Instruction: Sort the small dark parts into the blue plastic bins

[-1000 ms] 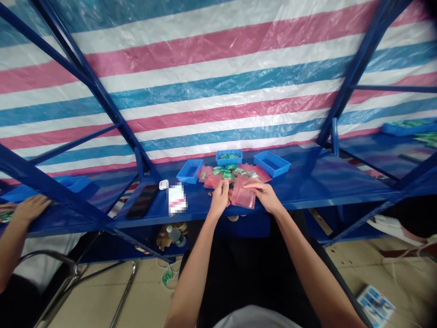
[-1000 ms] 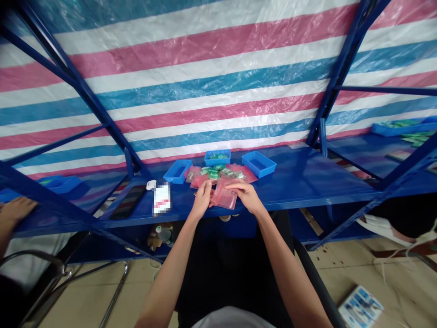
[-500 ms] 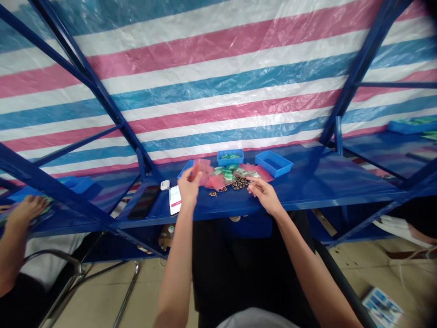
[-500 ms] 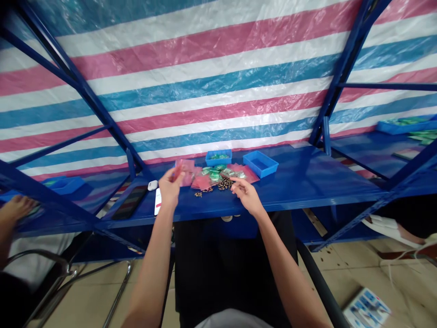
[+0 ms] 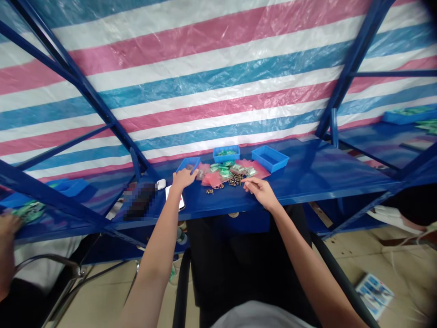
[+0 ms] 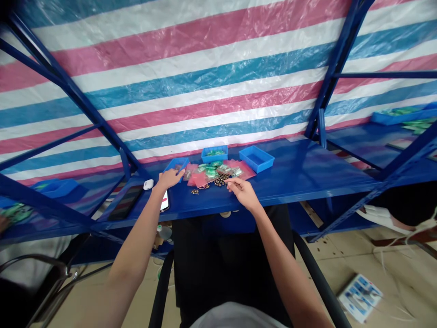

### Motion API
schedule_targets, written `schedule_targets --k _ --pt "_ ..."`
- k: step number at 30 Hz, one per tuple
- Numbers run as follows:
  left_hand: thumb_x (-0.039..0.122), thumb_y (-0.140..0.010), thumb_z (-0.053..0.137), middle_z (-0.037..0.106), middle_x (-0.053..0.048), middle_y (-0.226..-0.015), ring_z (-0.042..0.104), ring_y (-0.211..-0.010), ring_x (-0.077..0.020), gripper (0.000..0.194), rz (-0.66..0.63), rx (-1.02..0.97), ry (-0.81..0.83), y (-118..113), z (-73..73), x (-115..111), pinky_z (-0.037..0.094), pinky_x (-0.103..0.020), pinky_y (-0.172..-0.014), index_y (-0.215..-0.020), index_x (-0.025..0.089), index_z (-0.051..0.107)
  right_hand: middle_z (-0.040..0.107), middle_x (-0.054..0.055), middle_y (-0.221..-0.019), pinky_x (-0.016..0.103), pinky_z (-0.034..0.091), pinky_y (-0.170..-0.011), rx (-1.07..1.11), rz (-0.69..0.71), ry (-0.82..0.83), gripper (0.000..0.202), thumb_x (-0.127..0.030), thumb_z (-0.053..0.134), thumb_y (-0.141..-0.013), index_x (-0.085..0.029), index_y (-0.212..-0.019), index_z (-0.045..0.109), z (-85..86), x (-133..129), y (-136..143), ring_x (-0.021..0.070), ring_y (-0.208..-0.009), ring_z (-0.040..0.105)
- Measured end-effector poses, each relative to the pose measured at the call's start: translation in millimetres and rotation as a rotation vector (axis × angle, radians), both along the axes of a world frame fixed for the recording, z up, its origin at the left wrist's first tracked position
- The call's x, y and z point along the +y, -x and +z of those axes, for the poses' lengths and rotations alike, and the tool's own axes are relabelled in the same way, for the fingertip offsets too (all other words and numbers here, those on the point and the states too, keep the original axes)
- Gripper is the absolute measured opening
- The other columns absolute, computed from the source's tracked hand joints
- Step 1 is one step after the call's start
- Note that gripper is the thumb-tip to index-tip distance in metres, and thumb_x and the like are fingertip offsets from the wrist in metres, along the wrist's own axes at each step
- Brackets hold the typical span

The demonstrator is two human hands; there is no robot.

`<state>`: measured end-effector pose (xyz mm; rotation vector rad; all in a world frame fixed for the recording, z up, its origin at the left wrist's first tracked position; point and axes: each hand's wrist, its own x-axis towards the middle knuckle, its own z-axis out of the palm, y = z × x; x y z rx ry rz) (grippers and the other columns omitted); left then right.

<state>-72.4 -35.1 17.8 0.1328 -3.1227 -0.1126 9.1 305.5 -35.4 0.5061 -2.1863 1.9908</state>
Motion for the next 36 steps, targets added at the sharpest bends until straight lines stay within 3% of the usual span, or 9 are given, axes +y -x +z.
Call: schedule_targets --k 3,6,9,14,20,23,26,31,36 --pt "0.066 -0.093 0.026 0.06 -0.02 -0.134 0.051 -0.124 -0.0439 0.072 -0.005 0.002 0.008 -2 2.2 2 0.035 -0.061 -0.103 -0.121 0.016 0.068 0.07 0.005 -0.084 0.03 0.052 -0.069 0.002 -0.016 -0.016 0.037 -0.048 0.058 -0.089 -0.019 -0.106 0.072 -2.8 -1 2 0.0173 -0.074 0.065" --pt "0.052 -0.096 0.035 0.055 -0.018 -0.14 0.046 -0.128 -0.0409 0.056 -0.035 0.24 -0.021 -15 -0.7 15 0.036 -0.057 -0.104 -0.132 0.019 0.062 0.073 0.007 -0.09 0.032 0.053 -0.073 0.021 -0.096 -0.051 0.036 -0.048 0.058 -0.089 -0.019 -0.104 0.073 -8.2 -2 7 0.0192 -0.079 0.067" --pt "0.038 -0.097 0.039 0.054 -0.014 -0.139 0.044 -0.129 -0.0326 0.046 -0.133 0.571 -0.088 -41 -11.0 41 0.035 -0.048 -0.108 -0.136 0.021 0.058 0.074 0.008 -0.1 0.033 0.053 -0.078 0.084 -0.177 -0.088 0.033 -0.047 0.06 -0.088 -0.02 -0.1 0.073 -12.5 -3 10 0.0216 -0.088 0.068" --pt "0.035 -0.098 0.045 0.059 -0.009 -0.133 0.048 -0.124 -0.0288 0.037 -0.346 0.585 -0.205 -74 -33.6 87 0.039 -0.044 -0.105 -0.128 0.026 0.064 0.074 0.008 -0.103 0.034 0.054 -0.078 0.116 -0.191 -0.134 0.031 -0.047 0.06 -0.088 -0.021 -0.099 0.074 -13.6 -3 12 0.0227 -0.09 0.069" --pt "0.006 -0.09 0.043 0.059 -0.008 -0.137 0.05 -0.126 -0.0255 0.05 -0.476 0.475 -0.187 -45 -28.0 120 0.04 -0.041 -0.106 -0.133 0.024 0.061 0.075 0.007 -0.095 0.034 0.054 -0.08 0.089 -0.172 -0.126 0.031 -0.045 0.059 -0.088 -0.021 -0.099 0.074 -13.2 -2 12 0.0216 -0.085 0.07" --pt "0.006 -0.086 0.051 0.067 -0.01 -0.124 0.06 -0.113 -0.0261 0.041 -0.496 0.331 -0.14 -27 -16.8 132 0.045 -0.038 -0.1 -0.119 0.02 0.07 0.075 0.007 -0.091 0.033 0.055 -0.079 0.073 -0.176 -0.127 0.032 -0.046 0.059 -0.087 -0.02 -0.099 0.074 -12.4 -2 11 0.0211 -0.081 0.069" --pt "0.012 -0.087 0.055 0.071 -0.012 -0.11 0.065 -0.103 -0.0274 0.026 -0.402 0.307 -0.155 -18 -10.8 138 0.049 -0.037 -0.091 -0.104 0.019 0.074 0.075 0.007 -0.09 0.033 0.055 -0.08 0.054 -0.179 -0.128 0.032 -0.046 0.059 -0.087 -0.02 -0.099 0.073 -11.3 -2 10 0.0212 -0.081 0.07" --pt "0.023 -0.092 0.058 0.074 -0.009 -0.1 0.069 -0.093 -0.0237 0.017 -0.199 0.566 -0.536 -13 -11.7 129 0.051 -0.035 -0.089 -0.101 0.02 0.072 0.075 0.006 -0.089 0.032 0.054 -0.079 0.05 -0.161 -0.134 0.032 -0.046 0.058 -0.088 -0.019 -0.099 0.073 -11.3 -2 10 0.0207 -0.081 0.07" --pt "0.036 -0.085 0.068 0.073 -0.007 -0.096 0.07 -0.085 -0.0191 0.024 -0.032 0.666 -1.287 -39 -23.0 128 0.057 -0.034 -0.082 -0.1 0.016 0.067 0.074 0.006 -0.086 0.032 0.054 -0.076 0.017 -0.143 -0.096 0.037 -0.05 0.058 -0.088 -0.019 -0.103 0.071 -7.5 -3 7 0.0197 -0.077 0.069"
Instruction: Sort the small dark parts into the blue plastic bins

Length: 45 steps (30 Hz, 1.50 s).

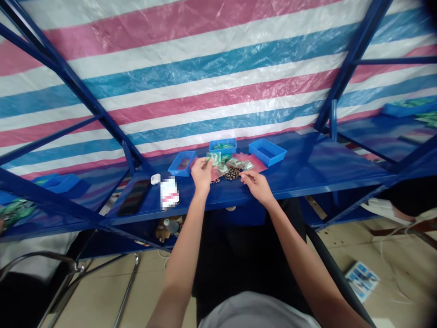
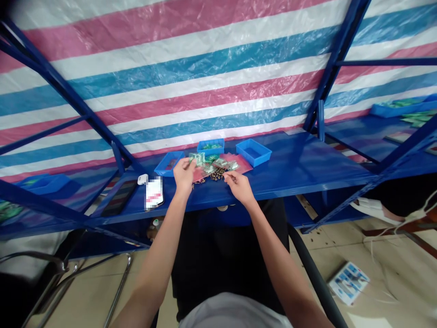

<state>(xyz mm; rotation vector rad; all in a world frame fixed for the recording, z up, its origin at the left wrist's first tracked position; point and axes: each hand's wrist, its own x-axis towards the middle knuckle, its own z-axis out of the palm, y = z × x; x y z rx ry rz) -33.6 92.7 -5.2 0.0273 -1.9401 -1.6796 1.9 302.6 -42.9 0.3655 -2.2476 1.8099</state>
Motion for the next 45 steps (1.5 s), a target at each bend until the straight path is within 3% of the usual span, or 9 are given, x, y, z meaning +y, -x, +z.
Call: schedule_targets --k 2,5,12,17,23,28,34,39,45 --pt "0.04 -0.079 0.074 0.073 -0.008 -0.096 0.071 -0.081 -0.0185 0.035 -0.132 -0.065 -0.237 -20 -8.6 6 0.059 -0.035 -0.078 -0.102 0.014 0.067 0.073 0.006 -0.084 0.031 0.054 -0.073 -0.016 0.037 0.03 0.04 -0.051 0.061 -0.086 -0.019 -0.109 0.069 3.9 -1 -3 0.0191 -0.075 0.068" --pt "0.042 -0.07 0.083 0.072 -0.006 -0.086 0.07 -0.075 -0.0181 0.044 -0.31 -0.199 -0.345 -46 -21.4 15 0.061 -0.038 -0.075 -0.099 0.013 0.068 0.07 0.003 -0.075 0.028 0.053 -0.065 -0.031 0.143 0.034 0.048 -0.052 0.064 -0.085 -0.019 -0.119 0.064 9.7 0 -8 0.0172 -0.068 0.065" --pt "0.034 -0.069 0.084 0.073 -0.008 -0.096 0.069 -0.093 -0.0223 0.031 -0.584 -0.207 -0.138 -52 -28.1 15 0.055 -0.043 -0.092 -0.088 0.015 0.07 0.06 -0.002 -0.057 0.024 0.044 -0.05 -0.062 0.332 0.002 0.04 -0.049 0.061 -0.087 -0.019 -0.111 0.07 15.1 4 -12 0.0119 -0.049 0.052" --pt "0.027 -0.077 0.075 0.065 -0.011 -0.127 0.06 -0.119 -0.0265 0.015 -0.581 -0.144 0.005 -55 -29.0 11 0.05 -0.04 -0.099 -0.088 0.017 0.075 0.073 0.004 -0.09 0.031 0.052 -0.075 0.01 0.338 0.019 0.03 -0.041 0.059 -0.088 -0.022 -0.105 0.073 14.6 7 -11 0.0176 -0.08 0.065" --pt "0.021 -0.085 0.06 0.074 -0.008 -0.09 0.07 -0.077 -0.0181 0.019 -0.581 -0.231 -0.018 -59 -28.4 13 0.056 -0.034 -0.08 -0.093 0.015 0.075 0.073 0.004 -0.093 0.032 0.051 -0.076 -0.008 0.312 -0.056 0.033 -0.046 0.058 -0.089 -0.021 -0.101 0.075 18.7 9 -15 0.0201 -0.083 0.065" --pt "0.023 -0.086 0.059 0.073 -0.009 -0.092 0.068 -0.078 -0.0168 0.021 -0.586 -0.235 -0.032 -61 -27.1 14 0.057 -0.03 -0.075 -0.098 0.015 0.074 0.073 0.004 -0.089 0.032 0.053 -0.077 0.019 0.239 -0.02 0.037 -0.052 0.057 -0.09 -0.022 -0.1 0.075 15.6 7 -12 0.0199 -0.08 0.066" --pt "0.035 -0.088 0.062 0.072 -0.011 -0.104 0.068 -0.084 -0.0183 0.024 -0.551 -0.205 -0.099 -58 -30.9 18 0.057 -0.03 -0.068 -0.098 0.016 0.07 0.073 0.01 -0.094 0.037 0.059 -0.075 -0.005 0.093 0.231 0.047 -0.061 0.055 -0.088 -0.018 -0.099 0.07 42.0 -23 52 0.0225 -0.079 0.071" --pt "0.035 -0.089 0.06 0.073 -0.011 -0.099 0.067 -0.08 -0.0173 0.023 -0.544 -0.192 -0.086 -57 -34.1 19 0.055 -0.027 -0.065 -0.096 0.015 0.07 0.073 0.011 -0.091 0.036 0.061 -0.079 -0.156 0.084 0.322 0.025 -0.041 0.06 -0.09 -0.017 -0.091 0.066 74.1 -56 114 0.0211 -0.081 0.072" --pt "0.031 -0.091 0.056 0.073 -0.01 -0.097 0.066 -0.074 -0.0145 0.022 -0.542 -0.177 -0.049 -61 -34.4 18 0.051 -0.024 -0.06 -0.099 0.016 0.071 0.074 0.01 -0.096 0.039 0.06 -0.075 -0.06 0.076 0.074 0.031 -0.041 0.058 -0.089 -0.018 -0.105 0.068 40.2 -39 97 0.022 -0.081 0.071"
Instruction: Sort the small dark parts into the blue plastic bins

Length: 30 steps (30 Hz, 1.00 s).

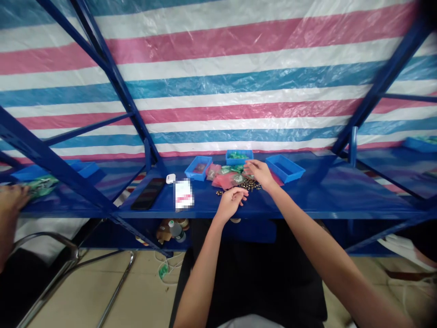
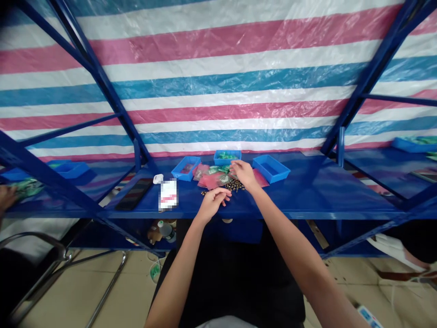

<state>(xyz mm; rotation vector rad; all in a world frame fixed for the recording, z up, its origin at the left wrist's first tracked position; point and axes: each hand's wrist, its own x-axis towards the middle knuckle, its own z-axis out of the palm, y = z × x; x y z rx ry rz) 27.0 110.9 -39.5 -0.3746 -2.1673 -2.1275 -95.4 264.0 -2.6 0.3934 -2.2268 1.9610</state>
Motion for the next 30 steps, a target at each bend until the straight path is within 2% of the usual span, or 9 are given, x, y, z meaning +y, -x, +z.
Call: schedule_targets --k 3,6,9,12,16,20,23,26,30 --pt "0.031 -0.091 0.056 0.073 -0.01 -0.094 0.065 -0.072 -0.0139 0.022 0.006 0.01 0.024 -1 0.3 0 0.049 -0.023 -0.058 -0.098 0.016 0.071 0.074 0.01 -0.098 0.043 0.054 -0.086 0.275 -0.146 -0.301 0.032 -0.043 0.053 -0.091 -0.018 -0.1 0.072 -17.4 22 -14 0.0249 -0.088 0.069" --pt "0.031 -0.091 0.055 0.073 -0.009 -0.094 0.065 -0.072 -0.014 0.023 0.02 0.016 0.043 -1 -1.2 1 0.048 -0.022 -0.056 -0.1 0.017 0.071 0.071 0.013 -0.112 0.05 0.045 -0.097 0.392 -0.236 -0.606 0.031 -0.041 0.057 -0.089 -0.021 -0.105 0.074 -25.3 33 -15 0.0304 -0.105 0.062" --pt "0.03 -0.092 0.053 0.073 -0.008 -0.094 0.065 -0.073 -0.0145 0.023 0.039 0.024 0.074 -1 -3.5 1 0.048 -0.022 -0.056 -0.1 0.018 0.071 0.064 0.014 -0.128 0.058 0.038 -0.1 0.361 -0.225 -0.833 0.039 -0.042 0.073 -0.078 -0.025 -0.114 0.072 -29.5 32 -12 0.0386 -0.119 0.052" --pt "0.029 -0.092 0.052 0.073 -0.008 -0.094 0.066 -0.074 -0.0146 0.024 0.047 0.031 0.093 -2 -4.1 1 0.048 -0.022 -0.056 -0.101 0.018 0.07 0.065 0.014 -0.126 0.06 0.033 -0.101 0.362 -0.183 -0.91 0.031 -0.036 0.069 -0.083 -0.026 -0.112 0.073 -30.7 26 -11 0.039 -0.122 0.05" --pt "0.03 -0.092 0.052 0.073 -0.008 -0.094 0.065 -0.073 -0.0139 0.024 0.037 0.032 0.108 -3 -2.7 -1 0.049 -0.022 -0.057 -0.101 0.018 0.07 0.071 0.01 -0.114 0.054 0.036 -0.101 0.359 -0.223 -0.793 0.026 -0.031 0.052 -0.093 -0.026 -0.102 0.075 -23.1 23 -13 0.032 -0.116 0.057" --pt "0.033 -0.093 0.052 0.073 -0.008 -0.095 0.066 -0.074 -0.014 0.025 0.039 0.025 0.098 -2 -3.8 -1 0.049 -0.022 -0.057 -0.102 0.019 0.07 0.071 0.011 -0.107 0.044 0.045 -0.095 0.407 -0.266 -0.509 0.034 -0.041 0.048 -0.094 -0.021 -0.094 0.075 -8.7 28 -23 0.0279 -0.104 0.062" --pt "0.037 -0.093 0.053 0.073 -0.009 -0.096 0.066 -0.076 -0.0145 0.027 0.035 0.026 0.07 -1 -6.1 -1 0.048 -0.021 -0.056 -0.106 0.018 0.069 0.067 0.007 -0.076 0.038 0.049 -0.077 0.3 -0.232 -0.252 0.039 -0.051 0.05 -0.093 -0.02 -0.085 0.072 -3.9 30 -45 0.0227 -0.074 0.061" --pt "0.044 -0.095 0.051 0.073 -0.011 -0.094 0.066 -0.074 -0.015 0.036 0.03 0.006 0.004 2 -6.9 1 0.046 -0.021 -0.053 -0.113 0.016 0.065 0.051 -0.001 -0.05 0.032 0.043 -0.053 0.009 0.065 0.01 0.044 -0.057 0.053 -0.091 -0.02 -0.071 0.064 -8.9 32 -74 0.0148 -0.047 0.047" --pt "0.057 -0.096 0.04 0.071 -0.01 -0.084 0.065 -0.065 -0.0152 0.055 0.058 -0.082 -0.125 3 -3.9 0 0.042 -0.021 -0.047 -0.121 0.011 0.059 0.064 0.002 -0.067 0.03 0.046 -0.059 -0.149 0.405 0.141 0.03 -0.048 0.068 -0.084 -0.019 -0.092 0.07 -20.2 34 -97 0.0155 -0.06 0.057"
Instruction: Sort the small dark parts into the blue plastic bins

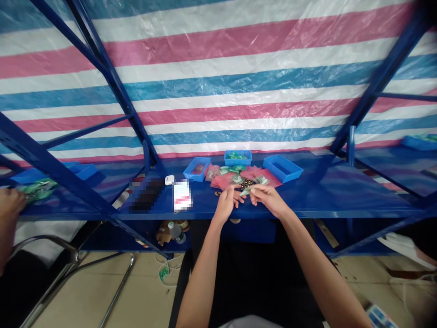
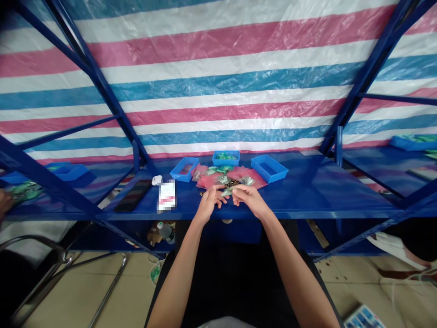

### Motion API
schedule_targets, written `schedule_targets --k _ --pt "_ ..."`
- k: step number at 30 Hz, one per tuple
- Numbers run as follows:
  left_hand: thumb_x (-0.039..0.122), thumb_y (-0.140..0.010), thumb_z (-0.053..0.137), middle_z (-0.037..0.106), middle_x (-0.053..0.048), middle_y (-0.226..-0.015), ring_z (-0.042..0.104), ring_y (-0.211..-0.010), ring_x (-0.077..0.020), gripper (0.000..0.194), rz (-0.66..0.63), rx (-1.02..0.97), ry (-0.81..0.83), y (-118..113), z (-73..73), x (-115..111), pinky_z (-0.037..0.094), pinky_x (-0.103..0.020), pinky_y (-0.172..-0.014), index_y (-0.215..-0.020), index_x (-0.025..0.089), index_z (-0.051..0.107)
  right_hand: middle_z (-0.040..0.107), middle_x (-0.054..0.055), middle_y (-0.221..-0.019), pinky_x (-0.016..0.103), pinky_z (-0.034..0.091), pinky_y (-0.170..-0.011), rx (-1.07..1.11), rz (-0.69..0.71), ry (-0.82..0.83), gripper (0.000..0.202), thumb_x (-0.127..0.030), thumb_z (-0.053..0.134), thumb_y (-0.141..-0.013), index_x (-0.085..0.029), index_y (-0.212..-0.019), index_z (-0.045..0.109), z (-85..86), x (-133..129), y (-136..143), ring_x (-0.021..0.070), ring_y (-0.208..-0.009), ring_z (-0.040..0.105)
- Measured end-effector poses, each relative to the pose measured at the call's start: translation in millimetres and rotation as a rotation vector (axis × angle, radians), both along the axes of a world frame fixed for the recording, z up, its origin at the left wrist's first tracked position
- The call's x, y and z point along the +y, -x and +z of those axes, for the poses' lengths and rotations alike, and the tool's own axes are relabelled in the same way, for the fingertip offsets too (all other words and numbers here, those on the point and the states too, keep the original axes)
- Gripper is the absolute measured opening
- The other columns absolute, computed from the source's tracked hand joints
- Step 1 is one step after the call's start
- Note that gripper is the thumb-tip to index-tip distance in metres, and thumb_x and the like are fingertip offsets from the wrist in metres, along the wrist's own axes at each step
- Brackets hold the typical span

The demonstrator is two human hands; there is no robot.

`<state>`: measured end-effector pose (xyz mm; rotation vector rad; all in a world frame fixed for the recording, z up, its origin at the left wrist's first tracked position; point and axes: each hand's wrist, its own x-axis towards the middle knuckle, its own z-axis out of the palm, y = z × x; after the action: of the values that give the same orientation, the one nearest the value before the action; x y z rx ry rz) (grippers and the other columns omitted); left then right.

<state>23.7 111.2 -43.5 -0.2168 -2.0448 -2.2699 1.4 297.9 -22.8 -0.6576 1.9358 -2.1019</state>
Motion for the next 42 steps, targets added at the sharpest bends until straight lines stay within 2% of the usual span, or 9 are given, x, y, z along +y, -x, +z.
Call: schedule_targets --k 7,10,14,17,20,24,29,36,42 --pt "0.043 -0.079 0.075 0.067 -0.003 -0.077 0.057 -0.058 -0.0097 0.057 -0.074 0.012 0.114 -7 10.0 -5 0.041 -0.02 -0.051 -0.126 0.013 0.063 0.069 0.003 -0.097 0.031 0.048 -0.071 0.1 -0.01 -0.065 0.034 -0.037 0.064 -0.086 -0.024 -0.117 0.07 -3.6 0 -3 0.0135 -0.068 0.056" --pt "0.038 -0.076 0.078 0.067 -0.003 -0.077 0.056 -0.056 -0.0089 0.061 -0.072 -0.022 0.066 -6 10.2 -5 0.045 -0.022 -0.055 -0.129 0.012 0.061 0.068 0.002 -0.087 0.03 0.048 -0.069 0.084 -0.101 -0.059 0.043 -0.044 0.058 -0.09 -0.023 -0.128 0.063 -3.4 0 -6 0.0143 -0.067 0.057" --pt "0.033 -0.072 0.083 0.071 -0.006 -0.089 0.064 -0.066 -0.0133 0.063 -0.066 -0.014 -0.024 -2 4.2 -5 0.053 -0.028 -0.067 -0.128 0.012 0.062 0.064 0.002 -0.074 0.028 0.046 -0.062 0.12 -0.138 -0.127 0.042 -0.052 0.053 -0.093 -0.019 -0.112 0.069 -4.7 -1 -9 0.0146 -0.064 0.056" --pt "0.03 -0.071 0.082 0.071 -0.007 -0.092 0.067 -0.078 -0.0172 0.046 -0.064 0.046 -0.045 -1 1.4 -5 0.054 -0.031 -0.074 -0.111 0.013 0.068 0.062 0.001 -0.07 0.027 0.044 -0.058 0.139 -0.113 -0.172 0.038 -0.051 0.063 -0.087 -0.018 -0.104 0.072 -7.3 -1 -10 0.014 -0.062 0.054" --pt "0.026 -0.072 0.081 0.07 -0.008 -0.096 0.066 -0.091 -0.0198 0.023 -0.019 0.142 0.024 -2 2.9 -7 0.053 -0.031 -0.081 -0.088 0.014 0.071 0.062 0.0 -0.068 0.027 0.045 -0.058 0.122 -0.041 -0.144 0.038 -0.047 0.064 -0.087 -0.021 -0.114 0.071 -9.5 1 -10 0.0136 -0.06 0.054" --pt "0.021 -0.075 0.074 0.066 -0.011 -0.118 0.061 -0.112 -0.0252 0.006 0.031 0.204 0.131 -4 4.4 -8 0.05 -0.029 -0.082 -0.076 0.015 0.072 0.071 0.004 -0.088 0.032 0.05 -0.074 0.189 0.019 -0.14 0.031 -0.042 0.06 -0.09 -0.023 -0.108 0.075 -8.7 6 -10 0.0168 -0.074 0.061" --pt "0.016 -0.084 0.059 0.073 -0.007 -0.095 0.067 -0.09 -0.0196 0.016 0.026 0.175 0.168 -1 -0.6 -7 0.051 -0.031 -0.084 -0.087 0.015 0.074 0.07 0.004 -0.1 0.033 0.048 -0.082 0.255 -0.007 -0.169 0.028 -0.036 0.056 -0.092 -0.025 -0.11 0.075 -7.2 8 -8 0.0176 -0.083 0.061" --pt "0.026 -0.088 0.059 0.068 -0.011 -0.112 0.07 -0.079 -0.0172 0.035 0.009 0.067 0.006 1 0.2 -3 0.059 -0.029 -0.067 -0.122 0.017 0.064 0.071 0.005 -0.094 0.036 0.05 -0.079 0.102 -0.098 0.005 0.033 -0.039 0.062 -0.089 -0.023 -0.116 0.073 -12.9 6 -3 0.0175 -0.077 0.063" --pt "0.037 -0.09 0.061 0.069 -0.014 -0.107 0.069 -0.083 -0.0185 0.044 -0.014 0.076 -0.07 -1 0.1 -1 0.058 -0.028 -0.064 -0.128 0.016 0.054 0.073 0.008 -0.101 0.038 0.056 -0.08 0.021 -0.209 0.146 0.037 -0.042 0.073 -0.08 -0.023 -0.113 0.072 25.2 -12 59 0.0238 -0.091 0.07"
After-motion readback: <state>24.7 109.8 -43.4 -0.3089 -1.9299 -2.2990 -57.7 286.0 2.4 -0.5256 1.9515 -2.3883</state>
